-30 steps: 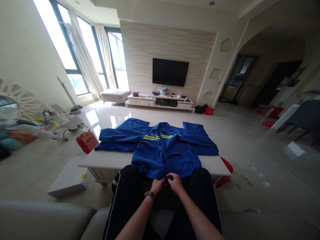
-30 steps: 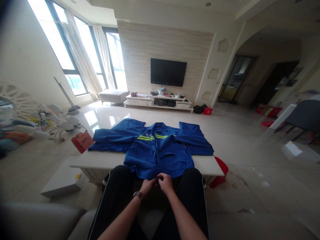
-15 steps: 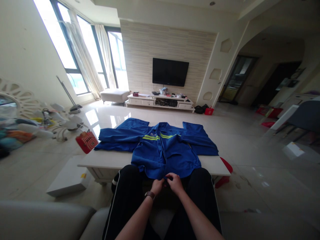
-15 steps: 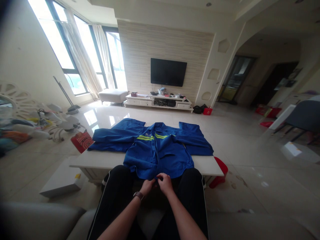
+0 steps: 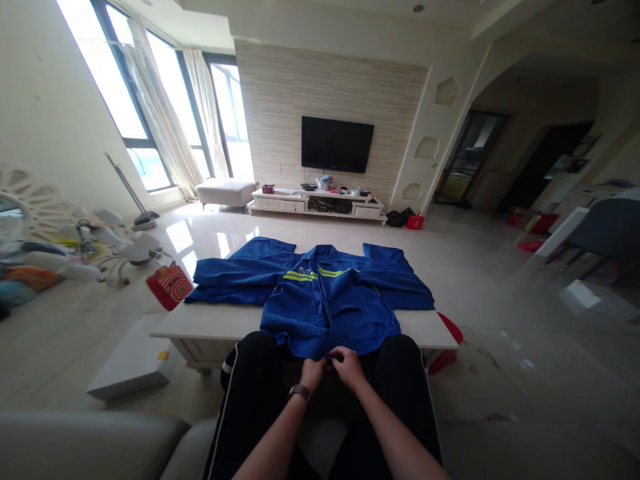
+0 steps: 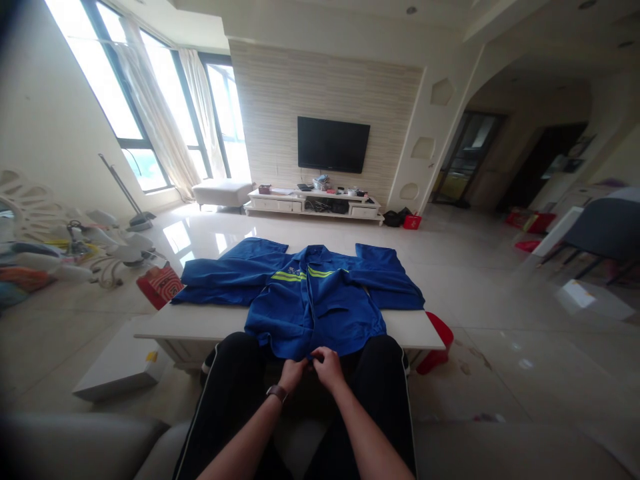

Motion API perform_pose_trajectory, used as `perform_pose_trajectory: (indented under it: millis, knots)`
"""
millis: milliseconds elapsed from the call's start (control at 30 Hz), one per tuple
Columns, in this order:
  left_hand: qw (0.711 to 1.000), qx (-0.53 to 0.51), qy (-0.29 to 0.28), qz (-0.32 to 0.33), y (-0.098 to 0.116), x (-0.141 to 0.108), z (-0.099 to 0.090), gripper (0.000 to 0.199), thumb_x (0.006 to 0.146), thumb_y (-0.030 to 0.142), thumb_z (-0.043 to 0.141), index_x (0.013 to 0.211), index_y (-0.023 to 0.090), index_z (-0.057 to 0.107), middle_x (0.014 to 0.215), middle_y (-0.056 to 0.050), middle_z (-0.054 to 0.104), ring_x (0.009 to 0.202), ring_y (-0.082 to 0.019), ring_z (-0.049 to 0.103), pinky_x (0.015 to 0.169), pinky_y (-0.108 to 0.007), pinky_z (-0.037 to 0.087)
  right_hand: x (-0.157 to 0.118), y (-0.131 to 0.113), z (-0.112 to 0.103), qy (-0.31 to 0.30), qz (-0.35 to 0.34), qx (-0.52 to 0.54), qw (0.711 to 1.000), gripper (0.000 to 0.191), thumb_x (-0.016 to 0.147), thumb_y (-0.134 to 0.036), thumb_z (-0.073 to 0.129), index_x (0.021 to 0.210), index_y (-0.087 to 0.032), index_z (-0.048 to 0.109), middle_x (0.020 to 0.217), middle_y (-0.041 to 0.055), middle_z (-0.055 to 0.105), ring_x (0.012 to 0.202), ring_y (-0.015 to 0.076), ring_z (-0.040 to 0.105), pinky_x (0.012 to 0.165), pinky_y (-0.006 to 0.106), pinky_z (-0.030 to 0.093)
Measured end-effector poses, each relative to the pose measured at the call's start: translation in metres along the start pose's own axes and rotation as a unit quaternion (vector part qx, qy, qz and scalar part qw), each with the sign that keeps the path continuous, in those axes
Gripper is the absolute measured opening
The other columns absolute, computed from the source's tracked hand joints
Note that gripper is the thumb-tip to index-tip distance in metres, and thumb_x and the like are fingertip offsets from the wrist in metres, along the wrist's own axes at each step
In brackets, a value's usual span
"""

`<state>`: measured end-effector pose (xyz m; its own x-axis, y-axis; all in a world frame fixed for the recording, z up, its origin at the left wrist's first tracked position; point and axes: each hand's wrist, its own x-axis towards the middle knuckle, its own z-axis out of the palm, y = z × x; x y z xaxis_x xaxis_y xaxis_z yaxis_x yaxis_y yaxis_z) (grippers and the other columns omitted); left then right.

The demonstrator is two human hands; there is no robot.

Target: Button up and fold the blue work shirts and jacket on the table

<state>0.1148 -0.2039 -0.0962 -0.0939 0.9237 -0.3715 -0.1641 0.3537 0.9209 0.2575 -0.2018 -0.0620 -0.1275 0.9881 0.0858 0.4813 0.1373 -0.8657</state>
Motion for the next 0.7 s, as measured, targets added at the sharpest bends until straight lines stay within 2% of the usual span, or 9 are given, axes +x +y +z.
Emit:
perform_pose_trajectory:
  millis: [200,300,433,567,700]
  knots:
    - [0.998,-0.050,-0.007,0.036,-0.0044,0.0040,0.0009,0.040,0.069,0.035,0.087,0.098,0.009,0.076,0.092,-0.013,0.078,0.069,-0.019,0.071,0.060,-0.025,0.055,-0.0006,-0.0036,-0.0002,0.003,-0.004,-0.003,1.000,0.028,0.074,-0.012,0.055,0.089,-0.020,0.078,0.095,0.0053,0.078,0.094,0.0222,0.072,0.089,0.032,0.053]
    - [0.995,-0.081,-0.013,0.049,-0.0071,0.0066,0.0005,0.044,0.065,0.034,0.089,0.099,0.008,0.077,0.096,-0.014,0.079,0.070,-0.020,0.072,0.061,-0.026,0.057,-0.0009,-0.0052,-0.0007,0.006,-0.004,-0.002,1.000,0.027,0.074,-0.012,0.055,0.088,-0.020,0.077,0.094,0.0051,0.078,0.094,0.0222,0.072,0.089,0.033,0.052]
    - [0.994,-0.093,-0.011,0.052,-0.0084,0.0074,0.0013,0.044,0.066,0.032,0.089,0.101,0.009,0.076,0.095,-0.013,0.079,0.071,-0.020,0.072,0.062,-0.026,0.057,-0.0013,-0.0060,-0.0010,0.004,-0.007,0.001,1.000,0.027,0.073,-0.013,0.055,0.088,-0.020,0.077,0.094,0.0050,0.077,0.094,0.0221,0.071,0.088,0.032,0.052]
    - [0.995,-0.087,-0.005,0.041,-0.0069,0.0063,0.0033,0.036,0.069,0.029,0.086,0.097,0.010,0.076,0.086,-0.010,0.077,0.067,-0.019,0.071,0.062,-0.026,0.056,-0.0008,-0.0035,0.0000,0.006,-0.002,0.002,1.000,0.028,0.072,-0.013,0.054,0.088,-0.020,0.076,0.094,0.0051,0.077,0.093,0.0225,0.071,0.088,0.033,0.052]
    - [0.995,-0.090,-0.008,0.029,-0.0030,0.0045,0.0041,0.030,0.070,0.024,0.084,0.095,0.010,0.075,0.086,-0.009,0.078,0.060,-0.016,0.069,0.057,-0.025,0.054,0.0001,-0.0005,0.0010,0.008,0.001,0.000,1.000,0.028,0.072,-0.014,0.054,0.088,-0.020,0.075,0.094,0.0050,0.077,0.093,0.0222,0.070,0.088,0.032,0.052]
